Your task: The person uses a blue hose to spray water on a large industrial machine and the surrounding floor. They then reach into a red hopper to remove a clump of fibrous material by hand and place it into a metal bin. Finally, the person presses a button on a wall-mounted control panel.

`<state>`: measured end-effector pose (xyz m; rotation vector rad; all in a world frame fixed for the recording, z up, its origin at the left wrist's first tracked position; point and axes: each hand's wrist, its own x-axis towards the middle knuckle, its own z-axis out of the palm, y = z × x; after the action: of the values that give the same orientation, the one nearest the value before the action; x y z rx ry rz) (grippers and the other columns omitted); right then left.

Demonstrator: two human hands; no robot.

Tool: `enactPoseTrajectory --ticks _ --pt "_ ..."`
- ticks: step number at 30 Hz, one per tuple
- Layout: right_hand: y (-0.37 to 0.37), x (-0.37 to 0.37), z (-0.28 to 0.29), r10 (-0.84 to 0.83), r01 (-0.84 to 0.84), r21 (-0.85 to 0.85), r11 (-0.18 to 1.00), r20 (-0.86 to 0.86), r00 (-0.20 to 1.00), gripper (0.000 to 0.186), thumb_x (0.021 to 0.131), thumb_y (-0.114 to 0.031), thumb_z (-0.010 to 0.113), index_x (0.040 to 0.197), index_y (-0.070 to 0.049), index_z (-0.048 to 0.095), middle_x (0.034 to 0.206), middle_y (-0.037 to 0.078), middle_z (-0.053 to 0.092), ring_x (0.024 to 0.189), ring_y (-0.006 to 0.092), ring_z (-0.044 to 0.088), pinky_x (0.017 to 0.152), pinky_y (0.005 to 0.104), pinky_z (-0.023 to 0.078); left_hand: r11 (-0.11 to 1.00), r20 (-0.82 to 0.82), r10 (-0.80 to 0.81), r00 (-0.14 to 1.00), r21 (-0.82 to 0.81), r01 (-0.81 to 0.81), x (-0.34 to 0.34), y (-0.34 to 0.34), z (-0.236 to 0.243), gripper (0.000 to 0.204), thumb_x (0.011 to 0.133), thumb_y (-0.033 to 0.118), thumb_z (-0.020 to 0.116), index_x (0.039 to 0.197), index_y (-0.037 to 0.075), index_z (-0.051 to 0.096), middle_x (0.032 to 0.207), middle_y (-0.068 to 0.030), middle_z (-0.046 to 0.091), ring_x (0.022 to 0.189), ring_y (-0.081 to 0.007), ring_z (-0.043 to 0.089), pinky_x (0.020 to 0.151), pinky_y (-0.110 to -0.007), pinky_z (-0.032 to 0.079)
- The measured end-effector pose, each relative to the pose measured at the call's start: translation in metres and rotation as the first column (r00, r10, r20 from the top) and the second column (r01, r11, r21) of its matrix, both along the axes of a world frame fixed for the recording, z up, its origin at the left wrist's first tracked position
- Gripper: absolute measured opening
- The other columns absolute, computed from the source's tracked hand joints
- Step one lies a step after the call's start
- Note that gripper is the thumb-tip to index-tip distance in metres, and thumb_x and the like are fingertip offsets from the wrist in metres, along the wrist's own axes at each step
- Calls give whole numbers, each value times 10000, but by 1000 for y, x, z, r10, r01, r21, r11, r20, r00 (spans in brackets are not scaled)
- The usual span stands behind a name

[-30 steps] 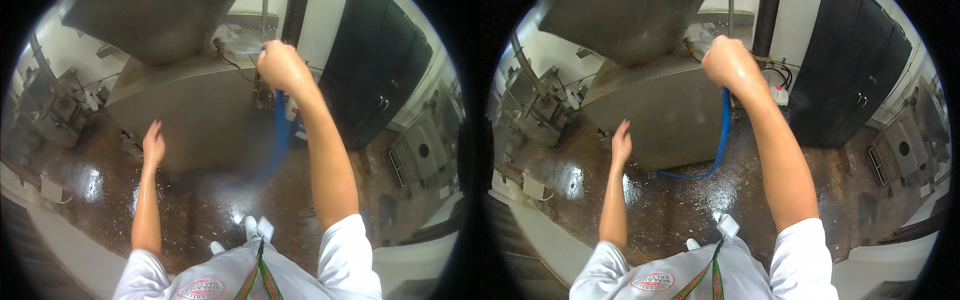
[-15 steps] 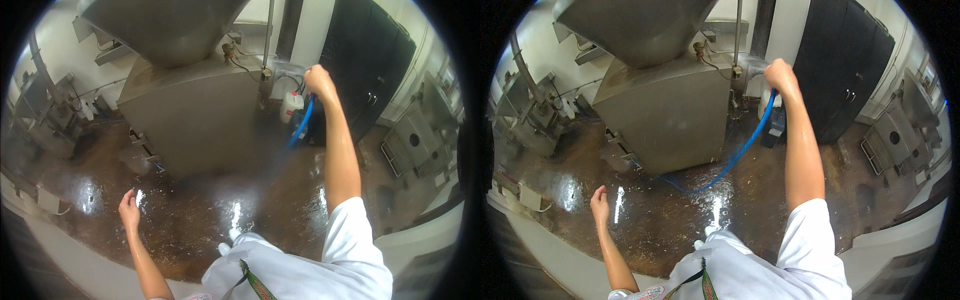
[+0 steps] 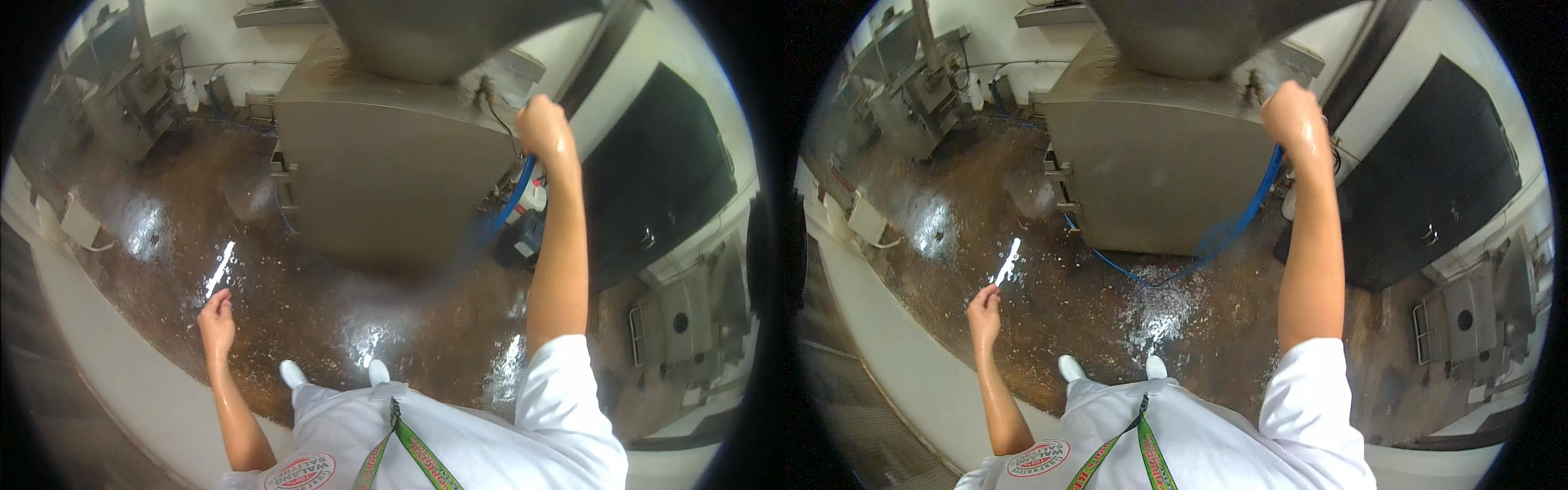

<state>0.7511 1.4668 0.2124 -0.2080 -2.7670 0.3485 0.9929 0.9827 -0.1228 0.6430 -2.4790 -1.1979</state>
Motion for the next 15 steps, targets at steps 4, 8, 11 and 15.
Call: enactPoseTrajectory --ticks 4,8,11,15 --pt "-147 21 -57 282 -242 304 921 -91 955 288 940 -82 511 1105 93 669 884 350 695 862 495 708 803 540 584 985 50 106 993 133 -112 10 -119 -37 283 999 39 562 1233 -31 704 1155 -201 757 1087 -270 725 977 -353 532" --pt "-298 22 -27 321 -306 195 932 -50 946 250 942 -76 512 1061 68 678 961 348 694 929 500 697 815 540 573 998 49 60 997 12 -60 -8 -247 -35 282 1008 54 556 1229 -39 703 1151 -206 757 1075 -257 727 960 -351 533" --pt "-378 -3 5 118 -129 125 984 91 989 229 901 -56 520 932 93 691 808 306 703 753 437 730 711 496 587 998 49 37 998 -58 -35 -26 -339 -28 285 1026 70 536 1226 -45 704 1151 -195 759 1067 -243 728 952 -346 535" --pt "-396 -22 -19 -112 113 -34 993 33 993 256 884 -86 565 969 109 708 861 308 724 805 403 759 738 481 598 996 -4 82 997 44 -82 -45 -454 -6 293 1030 51 524 1251 -39 694 1169 -184 757 1058 -221 727 943 -342 539"
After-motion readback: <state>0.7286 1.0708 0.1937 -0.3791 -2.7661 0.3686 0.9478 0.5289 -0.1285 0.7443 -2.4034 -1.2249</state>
